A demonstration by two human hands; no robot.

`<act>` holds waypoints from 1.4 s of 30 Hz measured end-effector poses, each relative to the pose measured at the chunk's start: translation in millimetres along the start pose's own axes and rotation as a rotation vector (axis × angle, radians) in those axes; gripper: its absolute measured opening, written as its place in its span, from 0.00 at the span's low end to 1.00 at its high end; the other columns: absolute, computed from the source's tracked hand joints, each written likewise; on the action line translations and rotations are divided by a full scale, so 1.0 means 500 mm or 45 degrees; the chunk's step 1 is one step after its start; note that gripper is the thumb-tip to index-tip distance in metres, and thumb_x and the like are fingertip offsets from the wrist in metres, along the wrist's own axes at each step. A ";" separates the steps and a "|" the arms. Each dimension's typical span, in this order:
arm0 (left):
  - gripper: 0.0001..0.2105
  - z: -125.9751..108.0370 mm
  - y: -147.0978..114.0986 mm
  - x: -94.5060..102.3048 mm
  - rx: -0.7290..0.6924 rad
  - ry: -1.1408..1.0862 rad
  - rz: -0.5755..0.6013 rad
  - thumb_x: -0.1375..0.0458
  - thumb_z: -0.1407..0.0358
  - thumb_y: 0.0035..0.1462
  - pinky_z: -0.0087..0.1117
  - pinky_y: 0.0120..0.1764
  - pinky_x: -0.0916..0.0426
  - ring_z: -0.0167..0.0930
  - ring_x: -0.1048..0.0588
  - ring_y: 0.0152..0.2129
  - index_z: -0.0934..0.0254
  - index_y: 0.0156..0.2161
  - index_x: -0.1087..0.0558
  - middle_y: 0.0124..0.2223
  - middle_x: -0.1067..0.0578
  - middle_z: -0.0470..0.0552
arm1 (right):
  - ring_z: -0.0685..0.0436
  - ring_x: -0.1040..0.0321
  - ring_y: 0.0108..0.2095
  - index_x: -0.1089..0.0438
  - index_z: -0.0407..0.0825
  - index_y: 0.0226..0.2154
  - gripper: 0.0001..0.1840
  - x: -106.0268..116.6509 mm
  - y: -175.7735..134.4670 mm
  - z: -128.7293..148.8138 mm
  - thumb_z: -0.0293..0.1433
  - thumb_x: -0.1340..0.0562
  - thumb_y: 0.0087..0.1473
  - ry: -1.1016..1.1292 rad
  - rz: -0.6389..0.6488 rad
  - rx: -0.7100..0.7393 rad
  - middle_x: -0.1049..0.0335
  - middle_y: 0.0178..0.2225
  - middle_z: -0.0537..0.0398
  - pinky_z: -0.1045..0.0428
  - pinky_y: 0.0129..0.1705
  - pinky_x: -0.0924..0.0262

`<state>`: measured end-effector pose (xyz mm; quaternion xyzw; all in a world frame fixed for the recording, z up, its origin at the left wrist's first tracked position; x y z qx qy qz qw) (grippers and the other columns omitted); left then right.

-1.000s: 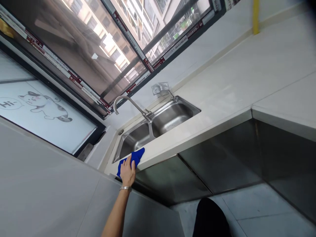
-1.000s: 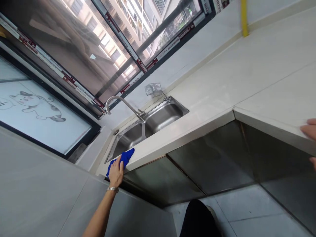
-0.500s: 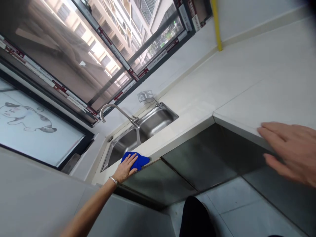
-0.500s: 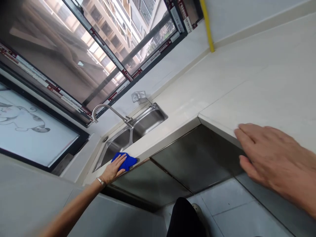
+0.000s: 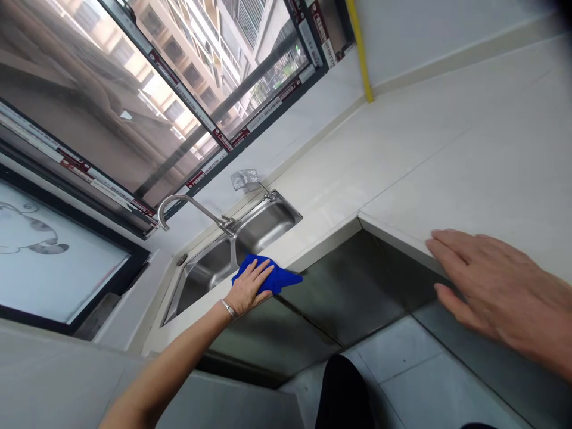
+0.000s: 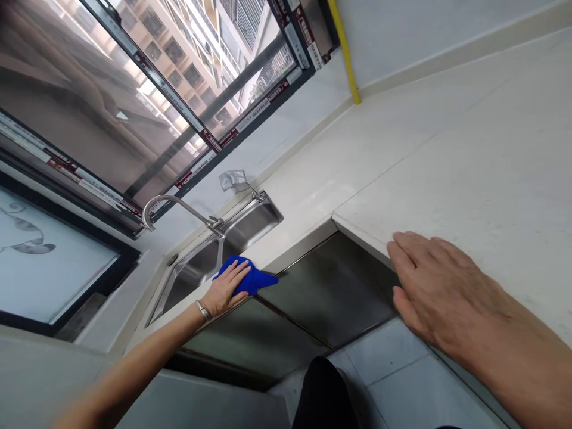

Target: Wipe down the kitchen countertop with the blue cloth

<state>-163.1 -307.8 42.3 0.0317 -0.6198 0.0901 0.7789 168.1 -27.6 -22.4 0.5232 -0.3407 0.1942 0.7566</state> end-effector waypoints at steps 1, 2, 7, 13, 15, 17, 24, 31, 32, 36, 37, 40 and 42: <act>0.31 -0.011 0.019 0.003 -0.002 0.002 -0.015 0.50 0.51 0.66 0.51 0.66 0.50 0.46 0.52 0.67 0.61 0.69 0.49 0.69 0.47 0.55 | 0.34 0.38 0.42 0.37 0.47 0.39 0.15 0.001 0.000 0.005 0.35 0.51 0.51 -0.015 -0.010 0.013 0.36 0.42 0.37 0.38 0.52 0.44; 0.31 -0.022 0.039 0.006 -0.006 -0.001 -0.033 0.51 0.51 0.66 0.50 0.66 0.49 0.46 0.52 0.67 0.61 0.69 0.50 0.69 0.46 0.54 | 0.33 0.37 0.43 0.36 0.46 0.40 0.16 0.000 -0.001 0.009 0.34 0.52 0.52 -0.036 -0.014 0.042 0.36 0.43 0.36 0.37 0.53 0.44; 0.31 -0.080 0.152 0.018 -0.046 -0.026 -0.089 0.50 0.50 0.66 0.52 0.66 0.48 0.46 0.50 0.66 0.58 0.69 0.51 0.69 0.45 0.54 | 0.31 0.40 0.53 0.37 0.37 0.50 0.24 -0.005 -0.006 0.012 0.31 0.53 0.56 -0.171 -0.033 0.053 0.38 0.53 0.33 0.38 0.60 0.46; 0.30 -0.129 0.271 0.035 -0.097 -0.031 -0.147 0.52 0.51 0.67 0.51 0.66 0.48 0.48 0.48 0.66 0.59 0.69 0.49 0.69 0.45 0.52 | 0.32 0.43 0.58 0.42 0.33 0.58 0.28 -0.008 -0.015 0.009 0.29 0.50 0.56 -0.223 -0.050 0.054 0.42 0.59 0.32 0.37 0.63 0.47; 0.30 -0.142 0.297 0.039 -0.102 -0.028 -0.159 0.52 0.51 0.67 0.52 0.65 0.47 0.48 0.47 0.65 0.59 0.69 0.49 0.69 0.44 0.52 | 0.32 0.43 0.59 0.43 0.34 0.59 0.29 -0.013 -0.017 0.003 0.29 0.49 0.55 -0.215 -0.066 0.072 0.42 0.59 0.33 0.36 0.62 0.45; 0.30 -0.154 0.320 0.043 -0.108 -0.016 -0.169 0.52 0.51 0.66 0.52 0.65 0.46 0.48 0.47 0.65 0.58 0.69 0.48 0.69 0.44 0.52 | 0.32 0.42 0.59 0.43 0.36 0.59 0.30 -0.019 -0.019 -0.003 0.28 0.48 0.55 -0.192 -0.079 0.082 0.43 0.59 0.34 0.36 0.61 0.43; 0.28 -0.184 0.400 0.056 -0.141 -0.098 -0.168 0.52 0.51 0.67 0.51 0.66 0.47 0.46 0.48 0.66 0.55 0.68 0.48 0.69 0.44 0.47 | 0.32 0.44 0.61 0.43 0.36 0.60 0.30 -0.014 -0.022 0.005 0.27 0.48 0.56 -0.125 -0.129 0.063 0.44 0.61 0.35 0.36 0.62 0.44; 0.25 -0.184 0.430 0.069 -0.099 -0.237 -0.146 0.60 0.51 0.69 0.48 0.67 0.50 0.40 0.49 0.66 0.53 0.67 0.44 0.68 0.43 0.43 | 0.32 0.42 0.58 0.38 0.31 0.55 0.33 0.014 -0.006 0.030 0.26 0.45 0.45 -0.130 -0.175 -0.015 0.38 0.56 0.32 0.37 0.62 0.43; 0.25 -0.187 0.439 0.071 -0.083 -0.234 -0.152 0.61 0.51 0.69 0.47 0.67 0.49 0.40 0.48 0.66 0.53 0.67 0.44 0.68 0.43 0.43 | 0.32 0.42 0.58 0.37 0.31 0.55 0.34 0.016 -0.004 0.031 0.26 0.44 0.44 -0.119 -0.184 -0.024 0.38 0.56 0.32 0.37 0.62 0.43; 0.25 -0.201 0.497 0.076 -0.005 -0.225 -0.182 0.65 0.54 0.70 0.44 0.68 0.50 0.37 0.46 0.66 0.56 0.66 0.43 0.68 0.41 0.45 | 0.30 0.43 0.58 0.37 0.32 0.55 0.37 0.020 0.005 0.034 0.27 0.43 0.39 -0.057 -0.146 -0.090 0.37 0.55 0.31 0.36 0.63 0.45; 0.25 -0.204 0.514 0.077 0.020 -0.222 -0.187 0.65 0.54 0.70 0.44 0.68 0.50 0.36 0.45 0.65 0.57 0.66 0.43 0.68 0.41 0.46 | 0.30 0.42 0.58 0.37 0.32 0.55 0.38 0.021 0.006 0.035 0.28 0.43 0.38 -0.048 -0.130 -0.105 0.37 0.55 0.31 0.36 0.63 0.45; 0.25 -0.207 0.563 0.079 0.098 -0.209 -0.190 0.65 0.54 0.70 0.43 0.67 0.50 0.36 0.44 0.65 0.58 0.66 0.44 0.68 0.41 0.49 | 0.28 0.43 0.58 0.37 0.32 0.55 0.39 0.023 0.010 0.036 0.28 0.43 0.37 -0.046 -0.105 -0.119 0.39 0.56 0.30 0.35 0.62 0.44; 0.25 -0.203 0.595 0.079 0.138 -0.199 -0.183 0.65 0.54 0.70 0.42 0.67 0.50 0.36 0.44 0.65 0.58 0.67 0.44 0.67 0.41 0.49 | 0.28 0.43 0.58 0.37 0.32 0.56 0.40 0.022 0.010 0.037 0.28 0.43 0.37 -0.051 -0.094 -0.120 0.39 0.56 0.30 0.35 0.62 0.44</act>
Point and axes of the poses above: each hand's wrist, its own y-axis towards the middle knuckle, its own x-axis out of the back of the hand, z = x × y, the point moved 3 cm from there along y, towards the middle knuckle
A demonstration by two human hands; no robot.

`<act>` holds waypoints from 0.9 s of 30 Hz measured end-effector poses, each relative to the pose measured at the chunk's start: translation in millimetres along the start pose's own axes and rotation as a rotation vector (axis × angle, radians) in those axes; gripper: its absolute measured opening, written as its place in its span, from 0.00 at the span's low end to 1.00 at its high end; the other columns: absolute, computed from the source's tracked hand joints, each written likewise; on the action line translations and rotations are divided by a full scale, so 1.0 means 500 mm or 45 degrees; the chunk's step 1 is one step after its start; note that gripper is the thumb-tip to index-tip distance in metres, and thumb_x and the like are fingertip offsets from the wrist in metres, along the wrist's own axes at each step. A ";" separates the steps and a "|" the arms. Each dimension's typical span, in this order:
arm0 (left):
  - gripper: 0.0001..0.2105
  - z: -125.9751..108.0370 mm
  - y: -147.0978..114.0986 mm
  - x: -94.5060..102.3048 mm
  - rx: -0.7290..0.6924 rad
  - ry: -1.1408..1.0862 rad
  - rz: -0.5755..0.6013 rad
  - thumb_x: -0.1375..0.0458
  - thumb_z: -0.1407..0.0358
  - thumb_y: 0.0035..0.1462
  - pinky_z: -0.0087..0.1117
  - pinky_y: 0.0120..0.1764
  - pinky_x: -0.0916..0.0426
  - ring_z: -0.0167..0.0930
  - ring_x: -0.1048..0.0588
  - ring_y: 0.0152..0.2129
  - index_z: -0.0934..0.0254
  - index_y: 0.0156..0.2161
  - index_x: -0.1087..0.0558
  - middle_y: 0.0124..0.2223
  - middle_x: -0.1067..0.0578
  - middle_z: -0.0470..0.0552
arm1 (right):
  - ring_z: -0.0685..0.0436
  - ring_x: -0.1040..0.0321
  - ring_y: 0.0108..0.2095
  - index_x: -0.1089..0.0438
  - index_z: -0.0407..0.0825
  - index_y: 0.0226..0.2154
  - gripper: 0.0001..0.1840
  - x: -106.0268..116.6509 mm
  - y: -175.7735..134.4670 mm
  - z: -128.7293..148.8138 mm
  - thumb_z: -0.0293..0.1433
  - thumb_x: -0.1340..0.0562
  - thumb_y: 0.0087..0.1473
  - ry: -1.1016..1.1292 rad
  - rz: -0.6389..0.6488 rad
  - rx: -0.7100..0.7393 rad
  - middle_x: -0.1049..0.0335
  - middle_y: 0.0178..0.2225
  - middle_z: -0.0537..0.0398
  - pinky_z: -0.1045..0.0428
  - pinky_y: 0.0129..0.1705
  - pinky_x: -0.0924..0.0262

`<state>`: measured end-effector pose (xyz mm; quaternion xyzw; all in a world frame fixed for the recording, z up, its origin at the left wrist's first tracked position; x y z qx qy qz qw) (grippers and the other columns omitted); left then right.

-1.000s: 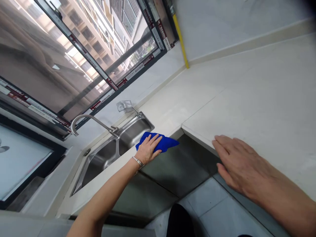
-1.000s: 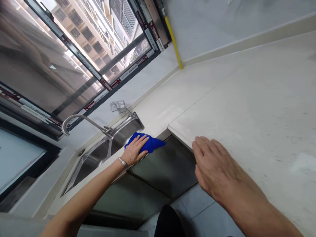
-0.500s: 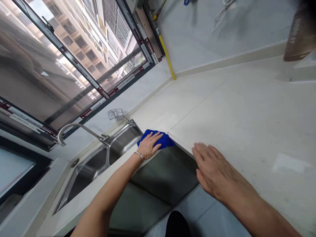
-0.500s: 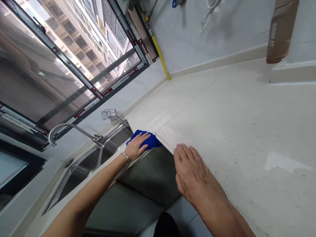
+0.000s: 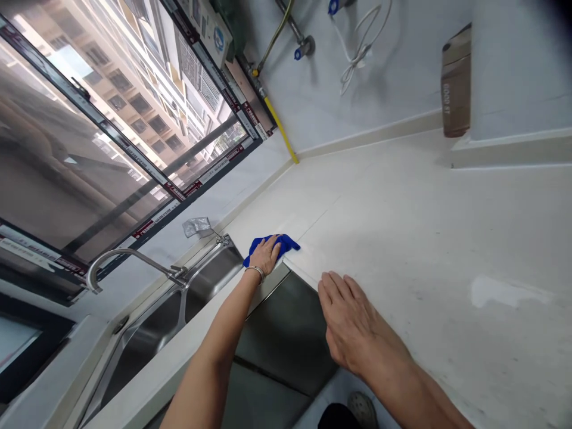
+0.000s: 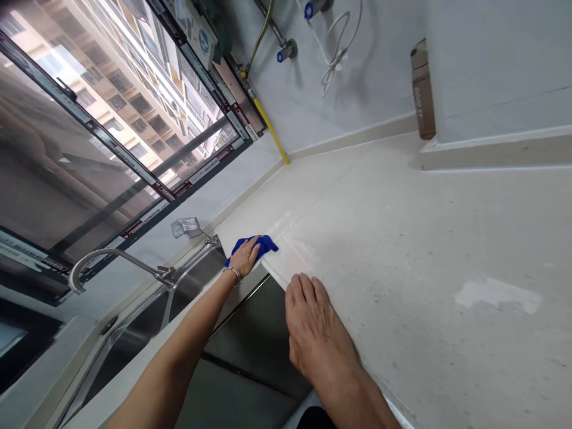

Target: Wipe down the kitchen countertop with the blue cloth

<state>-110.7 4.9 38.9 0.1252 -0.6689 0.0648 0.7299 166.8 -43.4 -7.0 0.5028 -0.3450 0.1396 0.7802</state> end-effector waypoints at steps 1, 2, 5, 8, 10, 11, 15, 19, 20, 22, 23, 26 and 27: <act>0.26 0.002 0.017 -0.002 0.017 0.006 0.003 0.66 0.54 0.70 0.42 0.67 0.51 0.36 0.44 0.65 0.59 0.67 0.44 0.67 0.41 0.49 | 0.28 0.43 0.58 0.37 0.31 0.56 0.40 -0.001 0.000 0.000 0.28 0.42 0.37 -0.007 0.003 -0.006 0.38 0.56 0.30 0.35 0.62 0.44; 0.26 0.004 0.035 -0.005 0.030 0.012 0.009 0.66 0.55 0.70 0.41 0.68 0.52 0.35 0.44 0.65 0.61 0.66 0.44 0.67 0.41 0.50 | 0.28 0.43 0.58 0.37 0.31 0.56 0.40 -0.002 0.000 0.001 0.28 0.42 0.37 -0.017 0.003 -0.012 0.38 0.56 0.30 0.35 0.62 0.44; 0.26 0.016 0.094 -0.012 0.061 0.017 0.023 0.66 0.56 0.70 0.36 0.68 0.55 0.33 0.44 0.65 0.65 0.67 0.45 0.68 0.42 0.51 | 0.27 0.45 0.59 0.39 0.28 0.57 0.43 -0.003 -0.001 0.003 0.29 0.41 0.36 -0.044 -0.009 -0.028 0.40 0.58 0.28 0.36 0.62 0.43; 0.27 0.028 0.154 -0.016 0.119 0.006 0.025 0.65 0.55 0.69 0.39 0.67 0.53 0.37 0.44 0.65 0.65 0.67 0.46 0.68 0.43 0.52 | 0.27 0.45 0.59 0.39 0.27 0.57 0.44 -0.004 0.002 0.005 0.29 0.39 0.35 -0.066 -0.005 -0.038 0.41 0.59 0.28 0.36 0.63 0.44; 0.27 0.030 0.182 -0.016 0.165 -0.003 0.019 0.64 0.54 0.69 0.45 0.66 0.51 0.42 0.44 0.64 0.64 0.67 0.46 0.68 0.43 0.54 | 0.28 0.45 0.60 0.39 0.29 0.58 0.43 -0.004 0.004 0.005 0.29 0.39 0.37 -0.085 0.014 -0.029 0.40 0.59 0.30 0.37 0.63 0.44; 0.28 0.026 0.191 -0.015 0.177 -0.007 0.015 0.64 0.53 0.69 0.47 0.66 0.49 0.45 0.44 0.64 0.63 0.67 0.46 0.68 0.43 0.54 | 0.28 0.45 0.60 0.39 0.30 0.58 0.42 -0.004 0.004 0.004 0.29 0.39 0.38 -0.094 0.025 -0.027 0.40 0.59 0.31 0.37 0.63 0.44; 0.27 -0.040 0.185 -0.008 0.099 -0.013 -0.004 0.64 0.53 0.68 0.52 0.64 0.47 0.47 0.42 0.63 0.59 0.68 0.46 0.68 0.43 0.52 | 0.31 0.44 0.60 0.38 0.33 0.58 0.36 0.000 0.006 0.002 0.29 0.40 0.46 -0.083 0.023 -0.057 0.39 0.58 0.33 0.38 0.63 0.45; 0.26 -0.170 0.137 -0.008 -0.177 -0.025 -0.020 0.62 0.53 0.69 0.48 0.66 0.50 0.42 0.43 0.64 0.54 0.68 0.47 0.69 0.44 0.46 | 0.35 0.38 0.56 0.36 0.39 0.55 0.25 0.014 0.016 0.004 0.29 0.45 0.56 -0.019 -0.038 -0.077 0.35 0.54 0.37 0.38 0.60 0.40; 0.25 -0.202 0.122 -0.009 -0.244 -0.031 -0.024 0.62 0.53 0.69 0.48 0.66 0.50 0.41 0.44 0.64 0.53 0.68 0.47 0.69 0.44 0.46 | 0.36 0.37 0.55 0.36 0.41 0.55 0.23 0.022 0.019 0.003 0.28 0.46 0.58 -0.007 -0.075 -0.087 0.34 0.54 0.38 0.39 0.58 0.38; 0.25 -0.258 0.088 -0.008 -0.359 -0.049 -0.030 0.62 0.52 0.69 0.49 0.66 0.51 0.40 0.45 0.65 0.51 0.68 0.48 0.69 0.45 0.46 | 0.37 0.36 0.54 0.37 0.43 0.57 0.22 0.045 0.022 -0.001 0.28 0.47 0.60 0.018 -0.196 -0.098 0.34 0.54 0.39 0.40 0.56 0.36; 0.25 -0.282 0.070 -0.006 -0.408 -0.062 -0.031 0.62 0.52 0.69 0.50 0.66 0.51 0.41 0.45 0.65 0.51 0.68 0.48 0.69 0.45 0.46 | 0.37 0.36 0.54 0.37 0.43 0.57 0.22 0.061 0.020 -0.005 0.28 0.48 0.61 0.032 -0.274 -0.099 0.34 0.54 0.39 0.40 0.55 0.35; 0.26 -0.344 0.009 0.001 -0.534 -0.110 -0.033 0.62 0.51 0.68 0.52 0.65 0.50 0.45 0.47 0.65 0.53 0.68 0.47 0.69 0.45 0.48 | 0.39 0.36 0.56 0.37 0.44 0.56 0.21 0.116 0.000 -0.029 0.28 0.49 0.62 0.082 -0.511 -0.148 0.33 0.54 0.41 0.41 0.56 0.36; 0.26 -0.364 -0.012 0.003 -0.575 -0.129 -0.037 0.61 0.50 0.68 0.53 0.65 0.51 0.47 0.47 0.65 0.53 0.68 0.47 0.69 0.45 0.48 | 0.39 0.35 0.56 0.36 0.45 0.56 0.21 0.135 -0.011 -0.040 0.29 0.49 0.62 0.092 -0.571 -0.197 0.33 0.54 0.42 0.41 0.57 0.36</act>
Point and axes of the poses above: each hand's wrist, its own y-axis towards the middle knuckle, its own x-axis out of the back of the hand, z = x × y, the point moved 3 cm from there along y, towards the middle knuckle
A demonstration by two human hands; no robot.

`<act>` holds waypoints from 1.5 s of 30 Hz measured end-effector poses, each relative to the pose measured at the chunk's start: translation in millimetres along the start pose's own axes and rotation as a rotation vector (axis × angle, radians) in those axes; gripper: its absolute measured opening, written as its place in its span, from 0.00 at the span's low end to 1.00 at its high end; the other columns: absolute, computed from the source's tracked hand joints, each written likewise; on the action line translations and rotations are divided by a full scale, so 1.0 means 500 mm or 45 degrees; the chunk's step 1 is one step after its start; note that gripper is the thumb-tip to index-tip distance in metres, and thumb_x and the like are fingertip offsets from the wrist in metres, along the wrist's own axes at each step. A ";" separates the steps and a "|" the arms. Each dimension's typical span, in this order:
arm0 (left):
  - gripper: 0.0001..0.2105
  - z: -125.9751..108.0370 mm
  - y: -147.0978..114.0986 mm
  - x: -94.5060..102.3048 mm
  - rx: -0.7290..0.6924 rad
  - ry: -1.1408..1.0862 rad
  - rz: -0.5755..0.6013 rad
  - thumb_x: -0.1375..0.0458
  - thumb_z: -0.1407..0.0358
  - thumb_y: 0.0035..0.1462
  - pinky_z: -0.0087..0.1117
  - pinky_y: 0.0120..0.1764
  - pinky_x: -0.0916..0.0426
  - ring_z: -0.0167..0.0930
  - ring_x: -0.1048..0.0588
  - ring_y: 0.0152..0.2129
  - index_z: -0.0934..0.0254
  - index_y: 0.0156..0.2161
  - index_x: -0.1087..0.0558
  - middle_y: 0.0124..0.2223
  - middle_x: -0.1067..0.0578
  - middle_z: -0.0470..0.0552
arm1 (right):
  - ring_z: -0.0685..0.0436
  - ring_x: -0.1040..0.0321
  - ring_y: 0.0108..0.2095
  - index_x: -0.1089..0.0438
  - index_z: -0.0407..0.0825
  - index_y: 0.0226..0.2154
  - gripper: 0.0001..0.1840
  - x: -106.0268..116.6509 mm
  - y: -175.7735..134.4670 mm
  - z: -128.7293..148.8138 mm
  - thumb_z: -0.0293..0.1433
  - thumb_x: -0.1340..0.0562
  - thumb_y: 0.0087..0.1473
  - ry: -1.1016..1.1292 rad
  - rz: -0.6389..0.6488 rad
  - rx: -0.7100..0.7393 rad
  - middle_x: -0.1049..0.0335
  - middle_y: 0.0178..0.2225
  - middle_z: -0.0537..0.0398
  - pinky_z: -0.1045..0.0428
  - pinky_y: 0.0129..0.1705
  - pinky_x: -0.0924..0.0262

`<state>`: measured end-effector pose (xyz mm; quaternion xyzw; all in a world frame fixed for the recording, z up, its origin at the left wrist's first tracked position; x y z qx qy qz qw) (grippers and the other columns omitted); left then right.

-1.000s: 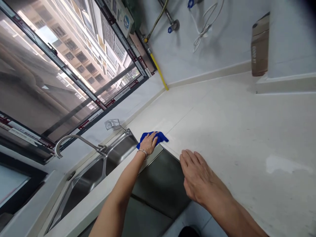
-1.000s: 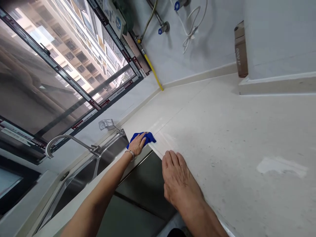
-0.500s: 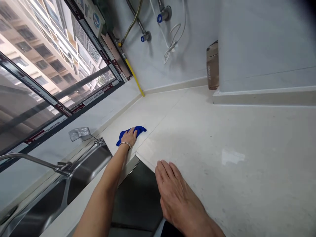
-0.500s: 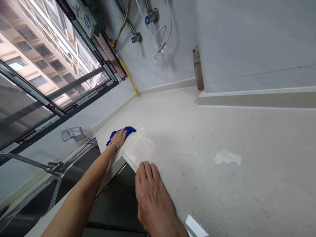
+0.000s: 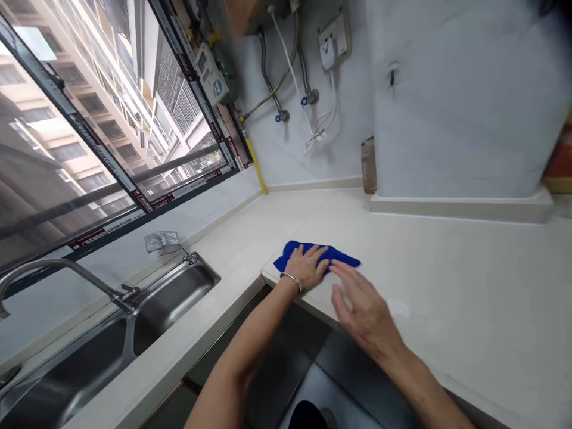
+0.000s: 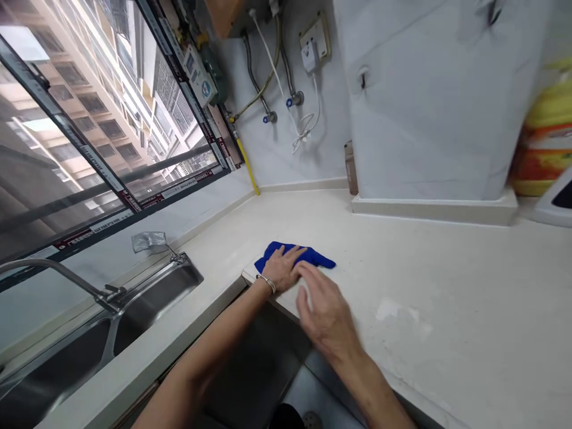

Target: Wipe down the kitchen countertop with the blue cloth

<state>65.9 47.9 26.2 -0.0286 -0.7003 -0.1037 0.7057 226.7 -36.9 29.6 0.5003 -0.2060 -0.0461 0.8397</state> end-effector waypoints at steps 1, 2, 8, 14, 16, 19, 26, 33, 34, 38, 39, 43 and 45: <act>0.27 -0.029 -0.009 -0.001 -0.038 -0.019 -0.009 0.61 0.50 0.68 0.54 0.65 0.51 0.48 0.48 0.65 0.53 0.68 0.47 0.69 0.45 0.48 | 0.40 0.35 0.55 0.35 0.45 0.55 0.20 0.021 -0.002 -0.013 0.30 0.49 0.62 -0.007 -0.048 -0.060 0.32 0.54 0.43 0.42 0.57 0.37; 0.27 -0.058 -0.018 -0.003 -0.073 -0.039 -0.020 0.60 0.49 0.67 0.55 0.65 0.52 0.49 0.48 0.65 0.53 0.68 0.47 0.69 0.45 0.48 | 0.40 0.34 0.54 0.35 0.46 0.54 0.20 0.041 -0.005 -0.026 0.31 0.49 0.62 -0.025 -0.076 -0.124 0.32 0.53 0.43 0.42 0.57 0.37; 0.30 -0.216 -0.056 -0.017 -0.369 -0.176 -0.058 0.55 0.50 0.66 0.59 0.63 0.51 0.54 0.50 0.65 0.59 0.68 0.49 0.69 0.45 0.54 | 0.36 0.33 0.52 0.34 0.44 0.52 0.23 0.108 -0.046 -0.091 0.39 0.51 0.62 -0.269 0.048 -0.301 0.31 0.52 0.42 0.39 0.56 0.37; 0.29 -0.196 -0.118 0.010 -0.595 -0.369 -0.123 0.51 0.51 0.65 0.49 0.66 0.51 0.40 0.48 0.66 0.63 0.66 0.45 0.68 0.44 0.57 | 0.40 0.31 0.51 0.35 0.45 0.53 0.21 0.155 -0.105 -0.119 0.37 0.52 0.64 -0.420 0.325 -0.185 0.29 0.51 0.44 0.42 0.55 0.36; 0.26 -0.150 -0.146 0.019 -0.632 -0.405 -0.148 0.50 0.55 0.66 0.44 0.66 0.49 0.37 0.44 0.65 0.63 0.65 0.42 0.67 0.41 0.57 | 0.40 0.32 0.52 0.34 0.45 0.53 0.21 0.171 -0.107 -0.111 0.36 0.52 0.65 -0.470 0.367 -0.084 0.29 0.51 0.44 0.43 0.55 0.35; 0.21 -0.089 -0.181 0.024 -0.641 -0.429 -0.157 0.49 0.60 0.66 0.41 0.66 0.46 0.35 0.40 0.63 0.61 0.62 0.36 0.65 0.37 0.56 | 0.39 0.29 0.44 0.31 0.45 0.48 0.19 0.171 -0.078 -0.091 0.37 0.52 0.65 -0.626 0.463 -0.016 0.27 0.44 0.44 0.43 0.48 0.32; 0.25 -0.012 -0.200 0.047 -0.567 -0.489 -0.126 0.45 0.57 0.64 0.37 0.65 0.44 0.34 0.42 0.64 0.59 0.64 0.39 0.65 0.36 0.53 | 0.37 0.47 0.64 0.40 0.47 0.62 0.26 0.042 -0.003 -0.054 0.39 0.55 0.68 -0.703 0.734 0.185 0.42 0.63 0.43 0.35 0.61 0.45; 0.30 0.054 -0.225 0.045 -0.530 -0.428 -0.145 0.48 0.54 0.64 0.50 0.68 0.56 0.40 0.53 0.67 0.62 0.67 0.46 0.69 0.47 0.56 | 0.41 0.53 0.66 0.47 0.56 0.66 0.27 0.038 -0.059 -0.052 0.40 0.58 0.69 -0.700 1.011 0.154 0.50 0.67 0.52 0.35 0.63 0.48; 0.31 0.028 -0.230 0.036 -0.607 -0.421 -0.165 0.49 0.54 0.64 0.49 0.68 0.57 0.40 0.53 0.67 0.63 0.67 0.46 0.69 0.46 0.57 | 0.42 0.53 0.66 0.47 0.55 0.66 0.26 0.053 -0.070 -0.048 0.39 0.57 0.69 -0.707 0.996 0.184 0.50 0.67 0.51 0.36 0.63 0.47; 0.35 -0.137 -0.266 -0.009 -0.826 -0.445 -0.392 0.51 0.51 0.65 0.42 0.68 0.55 0.39 0.50 0.67 0.74 0.67 0.49 0.68 0.47 0.63 | 0.41 0.50 0.65 0.47 0.49 0.66 0.27 0.134 -0.118 -0.023 0.36 0.53 0.67 -0.771 0.881 0.371 0.47 0.66 0.46 0.38 0.62 0.43; 0.35 -0.175 -0.276 -0.020 -0.790 -0.442 -0.476 0.51 0.51 0.65 0.42 0.68 0.54 0.41 0.50 0.67 0.76 0.67 0.49 0.68 0.46 0.65 | 0.40 0.49 0.65 0.47 0.48 0.66 0.28 0.158 -0.129 -0.016 0.36 0.51 0.67 -0.802 0.865 0.420 0.47 0.65 0.45 0.38 0.61 0.41; 0.27 -0.263 -0.317 -0.057 -0.805 -0.318 -0.747 0.53 0.60 0.68 0.41 0.68 0.52 0.41 0.47 0.66 0.75 0.66 0.46 0.68 0.45 0.64 | 0.37 0.47 0.64 0.51 0.48 0.67 0.32 0.236 -0.162 0.005 0.35 0.48 0.63 -0.907 0.904 0.596 0.50 0.66 0.44 0.40 0.55 0.35; 0.22 -0.264 -0.320 -0.069 -0.836 -0.275 -0.842 0.53 0.66 0.68 0.39 0.68 0.50 0.38 0.43 0.65 0.73 0.64 0.42 0.67 0.41 0.61 | 0.36 0.48 0.65 0.52 0.49 0.68 0.33 0.249 -0.168 0.004 0.32 0.48 0.62 -0.919 0.935 0.645 0.50 0.66 0.44 0.40 0.54 0.34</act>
Point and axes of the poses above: each hand's wrist, its own y-axis towards the middle knuckle, its own x-axis out of the back of the hand, z = x × y, the point moved 3 cm from there along y, towards the middle knuckle
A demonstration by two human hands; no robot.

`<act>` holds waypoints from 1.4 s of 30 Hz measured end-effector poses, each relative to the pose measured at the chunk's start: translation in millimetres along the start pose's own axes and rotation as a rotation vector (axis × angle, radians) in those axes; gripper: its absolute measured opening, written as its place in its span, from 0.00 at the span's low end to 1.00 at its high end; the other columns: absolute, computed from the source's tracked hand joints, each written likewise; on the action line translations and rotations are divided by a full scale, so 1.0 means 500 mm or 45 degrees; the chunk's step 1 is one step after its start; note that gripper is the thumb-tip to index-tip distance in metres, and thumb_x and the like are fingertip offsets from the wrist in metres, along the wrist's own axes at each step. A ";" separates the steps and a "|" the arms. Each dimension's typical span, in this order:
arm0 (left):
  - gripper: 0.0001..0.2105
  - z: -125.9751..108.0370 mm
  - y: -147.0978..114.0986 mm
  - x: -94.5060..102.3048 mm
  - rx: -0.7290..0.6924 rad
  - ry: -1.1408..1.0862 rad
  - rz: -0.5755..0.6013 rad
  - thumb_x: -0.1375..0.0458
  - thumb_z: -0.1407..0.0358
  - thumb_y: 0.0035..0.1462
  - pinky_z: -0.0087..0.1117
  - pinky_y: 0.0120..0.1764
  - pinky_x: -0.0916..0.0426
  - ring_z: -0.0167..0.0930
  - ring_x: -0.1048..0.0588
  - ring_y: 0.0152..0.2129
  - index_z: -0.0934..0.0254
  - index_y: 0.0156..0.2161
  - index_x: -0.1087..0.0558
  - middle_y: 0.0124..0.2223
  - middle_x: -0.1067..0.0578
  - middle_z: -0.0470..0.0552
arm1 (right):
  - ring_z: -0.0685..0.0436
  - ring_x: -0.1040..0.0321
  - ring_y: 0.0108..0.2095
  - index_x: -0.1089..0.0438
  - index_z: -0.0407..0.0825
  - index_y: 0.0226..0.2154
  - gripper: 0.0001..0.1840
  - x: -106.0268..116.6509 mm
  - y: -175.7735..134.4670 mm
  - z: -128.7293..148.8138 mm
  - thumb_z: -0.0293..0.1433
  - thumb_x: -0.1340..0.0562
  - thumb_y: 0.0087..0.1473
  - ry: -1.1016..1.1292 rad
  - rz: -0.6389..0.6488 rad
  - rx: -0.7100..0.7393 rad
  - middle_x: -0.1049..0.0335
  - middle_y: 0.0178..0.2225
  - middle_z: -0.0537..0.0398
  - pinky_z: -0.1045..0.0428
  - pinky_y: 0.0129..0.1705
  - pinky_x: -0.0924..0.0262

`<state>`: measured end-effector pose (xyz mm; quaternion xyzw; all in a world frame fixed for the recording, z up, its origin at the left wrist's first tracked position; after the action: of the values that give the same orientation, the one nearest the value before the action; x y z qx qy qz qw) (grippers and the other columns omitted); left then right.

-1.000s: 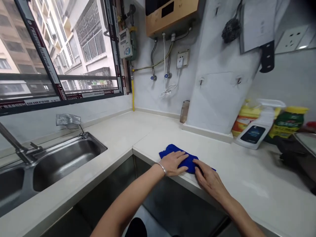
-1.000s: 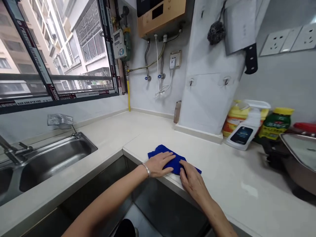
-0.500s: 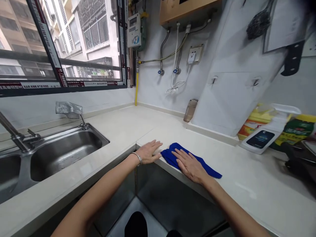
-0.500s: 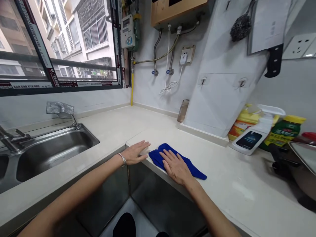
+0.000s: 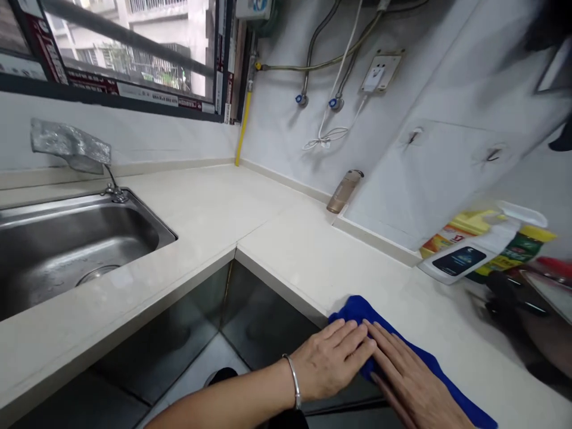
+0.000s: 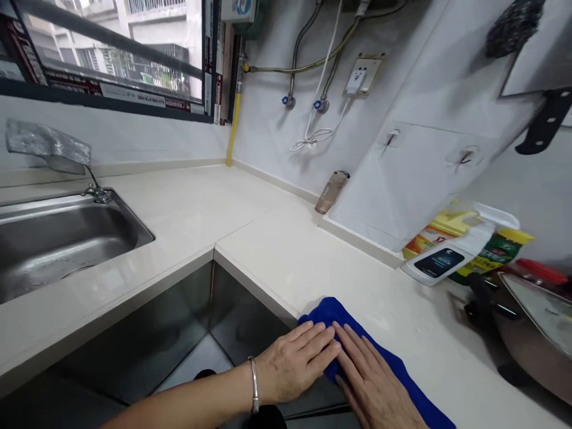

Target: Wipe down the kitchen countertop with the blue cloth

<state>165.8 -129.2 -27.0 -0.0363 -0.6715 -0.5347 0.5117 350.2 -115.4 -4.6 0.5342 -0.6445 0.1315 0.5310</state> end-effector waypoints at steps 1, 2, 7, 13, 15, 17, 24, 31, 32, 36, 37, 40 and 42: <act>0.20 0.008 -0.003 -0.002 -0.008 0.006 -0.035 0.53 0.68 0.68 0.37 0.67 0.48 0.36 0.42 0.64 0.71 0.63 0.40 0.66 0.39 0.58 | 0.36 0.48 0.65 0.53 0.49 0.68 0.33 -0.004 0.001 -0.002 0.31 0.48 0.62 -0.002 0.009 0.008 0.50 0.66 0.44 0.40 0.54 0.34; 0.19 0.022 -0.006 -0.002 -0.001 0.000 -0.057 0.54 0.70 0.68 0.35 0.67 0.46 0.34 0.40 0.63 0.70 0.62 0.38 0.65 0.37 0.56 | 0.36 0.48 0.65 0.54 0.49 0.68 0.33 -0.011 0.007 -0.003 0.31 0.48 0.62 0.001 0.018 0.006 0.49 0.66 0.44 0.40 0.54 0.34; 0.17 0.126 -0.024 0.031 0.197 -0.135 -0.031 0.54 0.70 0.69 0.32 0.63 0.39 0.28 0.35 0.60 0.65 0.60 0.36 0.62 0.32 0.49 | 0.34 0.51 0.66 0.58 0.42 0.69 0.35 -0.063 0.113 0.014 0.33 0.48 0.64 0.047 0.083 0.011 0.49 0.65 0.40 0.37 0.58 0.37; 0.19 0.267 -0.089 0.114 0.550 -0.182 0.110 0.52 0.72 0.68 0.36 0.64 0.40 0.29 0.36 0.61 0.63 0.62 0.39 0.62 0.33 0.52 | 0.34 0.61 0.68 0.56 0.39 0.67 0.33 -0.111 0.326 0.069 0.31 0.48 0.63 0.191 0.177 0.068 0.52 0.66 0.38 0.36 0.64 0.45; 0.20 0.307 -0.107 0.137 0.643 -0.145 0.173 0.52 0.74 0.66 0.36 0.65 0.41 0.30 0.36 0.61 0.63 0.62 0.39 0.63 0.33 0.53 | 0.34 0.61 0.68 0.54 0.38 0.66 0.32 -0.126 0.390 0.084 0.31 0.48 0.63 0.261 0.174 0.066 0.51 0.66 0.37 0.35 0.64 0.46; 0.22 0.338 -0.115 0.155 0.730 -0.094 0.230 0.51 0.75 0.65 0.37 0.65 0.42 0.31 0.36 0.61 0.63 0.62 0.39 0.63 0.34 0.53 | 0.34 0.61 0.68 0.52 0.37 0.65 0.32 -0.139 0.444 0.094 0.31 0.48 0.62 0.323 0.180 0.067 0.51 0.66 0.37 0.35 0.65 0.49; 0.23 0.406 -0.083 0.199 1.067 0.131 0.532 0.52 0.75 0.63 0.39 0.60 0.37 0.37 0.33 0.58 0.67 0.63 0.40 0.62 0.33 0.59 | 0.38 0.62 0.69 0.54 0.39 0.67 0.33 -0.183 0.559 0.079 0.40 0.52 0.66 0.583 0.273 0.102 0.56 0.68 0.40 0.37 0.68 0.57; 0.35 0.434 -0.085 0.184 1.048 0.307 0.643 0.48 0.80 0.51 0.42 0.66 0.48 0.41 0.44 0.65 0.80 0.65 0.48 0.67 0.45 0.68 | 0.41 0.58 0.68 0.48 0.49 0.67 0.30 -0.214 0.624 0.049 0.43 0.58 0.69 0.739 0.312 -0.081 0.52 0.68 0.51 0.39 0.69 0.60; 0.35 0.437 -0.090 0.178 1.038 0.310 0.620 0.50 0.81 0.50 0.42 0.67 0.50 0.40 0.47 0.66 0.80 0.66 0.49 0.68 0.47 0.67 | 0.41 0.58 0.68 0.48 0.50 0.67 0.30 -0.214 0.627 0.043 0.44 0.57 0.68 0.755 0.316 -0.102 0.53 0.68 0.52 0.39 0.69 0.60; 0.33 0.445 -0.074 0.152 0.932 0.167 0.503 0.57 0.79 0.54 0.41 0.67 0.49 0.36 0.48 0.66 0.75 0.67 0.47 0.69 0.48 0.62 | 0.41 0.62 0.69 0.49 0.54 0.67 0.30 -0.219 0.613 -0.013 0.46 0.58 0.68 0.732 0.366 -0.286 0.57 0.69 0.58 0.41 0.69 0.63; 0.31 0.443 -0.061 0.143 0.898 0.106 0.491 0.58 0.77 0.56 0.41 0.67 0.48 0.35 0.46 0.66 0.74 0.67 0.47 0.69 0.47 0.61 | 0.41 0.62 0.69 0.50 0.54 0.67 0.30 -0.224 0.601 -0.038 0.46 0.59 0.68 0.707 0.385 -0.365 0.58 0.69 0.58 0.41 0.69 0.64; 0.27 0.420 -0.015 0.110 0.796 0.031 0.545 0.58 0.66 0.64 0.45 0.67 0.49 0.35 0.44 0.65 0.72 0.67 0.46 0.67 0.42 0.59 | 0.40 0.62 0.69 0.49 0.54 0.67 0.31 -0.241 0.541 -0.129 0.46 0.60 0.68 0.640 0.425 -0.598 0.58 0.69 0.57 0.40 0.69 0.64; 0.27 0.401 0.006 0.086 0.763 0.104 0.614 0.58 0.58 0.66 0.50 0.67 0.52 0.38 0.46 0.66 0.67 0.67 0.44 0.67 0.43 0.55 | 0.39 0.62 0.69 0.49 0.53 0.68 0.31 -0.253 0.481 -0.198 0.46 0.60 0.68 0.593 0.444 -0.725 0.58 0.69 0.56 0.40 0.68 0.64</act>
<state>16.9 2.2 25.2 -0.0206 -0.7494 -0.1801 0.6369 187.8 122.1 26.6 0.2046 -0.5986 0.1534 0.7591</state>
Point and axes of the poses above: each hand's wrist, its own y-axis towards the middle knuckle, its own x-axis out of the back of the hand, z = x × y, the point moved 3 cm from there along y, towards the middle knuckle
